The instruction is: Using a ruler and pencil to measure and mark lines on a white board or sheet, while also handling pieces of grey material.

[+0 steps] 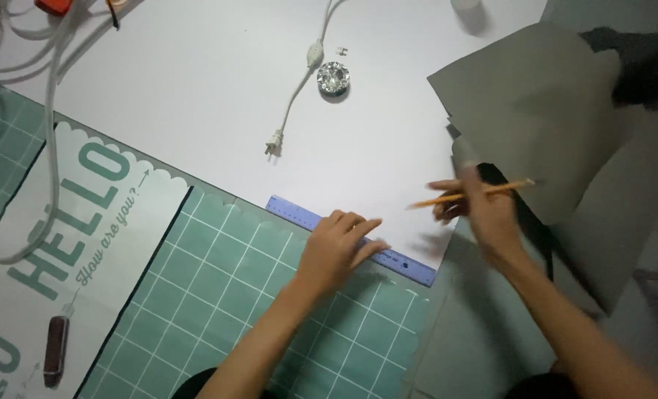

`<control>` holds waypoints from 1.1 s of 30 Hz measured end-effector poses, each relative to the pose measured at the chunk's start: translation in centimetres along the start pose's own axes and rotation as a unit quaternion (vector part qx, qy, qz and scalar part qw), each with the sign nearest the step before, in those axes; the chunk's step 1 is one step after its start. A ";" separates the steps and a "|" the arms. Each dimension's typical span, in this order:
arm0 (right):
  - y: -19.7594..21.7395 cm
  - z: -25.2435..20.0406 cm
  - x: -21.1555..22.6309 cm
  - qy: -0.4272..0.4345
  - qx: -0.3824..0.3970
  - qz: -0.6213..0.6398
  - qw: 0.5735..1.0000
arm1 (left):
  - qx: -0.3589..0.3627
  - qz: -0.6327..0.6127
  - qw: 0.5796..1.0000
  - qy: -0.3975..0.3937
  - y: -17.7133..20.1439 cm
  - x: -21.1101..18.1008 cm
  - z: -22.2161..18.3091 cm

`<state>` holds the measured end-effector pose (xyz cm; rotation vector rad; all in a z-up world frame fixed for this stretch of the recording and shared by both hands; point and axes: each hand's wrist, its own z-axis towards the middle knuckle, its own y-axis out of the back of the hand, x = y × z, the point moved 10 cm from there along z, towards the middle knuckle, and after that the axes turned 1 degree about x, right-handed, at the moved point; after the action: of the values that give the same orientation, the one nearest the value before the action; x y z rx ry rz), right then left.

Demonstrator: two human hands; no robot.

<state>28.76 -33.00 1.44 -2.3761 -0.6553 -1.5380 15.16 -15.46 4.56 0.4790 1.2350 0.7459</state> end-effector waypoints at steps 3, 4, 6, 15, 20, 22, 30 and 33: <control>2.4 -1.7 2.7 0.086 -0.069 -0.102 0.989 | 0.054 0.136 0.989 -0.034 -2.3 0.4 -2.1; 2.9 -1.6 2.1 0.076 -0.079 -0.122 0.987 | 0.104 0.125 0.987 0.017 -2.8 1.1 -2.3; 3.5 -1.5 1.6 0.067 -0.090 -0.141 0.984 | 0.152 0.114 0.980 0.066 -4.2 2.4 -3.4; 4.8 -1.3 0.4 0.037 -0.120 -0.051 0.991 | 0.162 0.197 0.964 -0.074 -6.2 4.6 -2.9; 4.8 -1.7 1.4 0.045 -0.126 -0.019 0.991 | 0.247 0.162 0.955 -0.016 -6.9 5.6 -1.4; 5.0 -1.5 1.3 0.045 -0.125 -0.017 0.991 | 0.255 0.156 0.954 -0.017 -6.8 5.6 -1.3; 9.0 0.8 -2.0 0.034 -0.153 -0.041 0.987 | 0.267 0.156 0.951 0.019 -6.1 4.8 -1.2; 14.1 4.1 -7.9 0.017 -0.155 -0.119 0.981 | 0.258 0.187 0.948 0.012 -6.8 5.8 -1.6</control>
<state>36.19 -45.46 -6.78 -2.5605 -0.7641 -1.9011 16.13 -15.90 -4.48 1.1611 1.3811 0.7402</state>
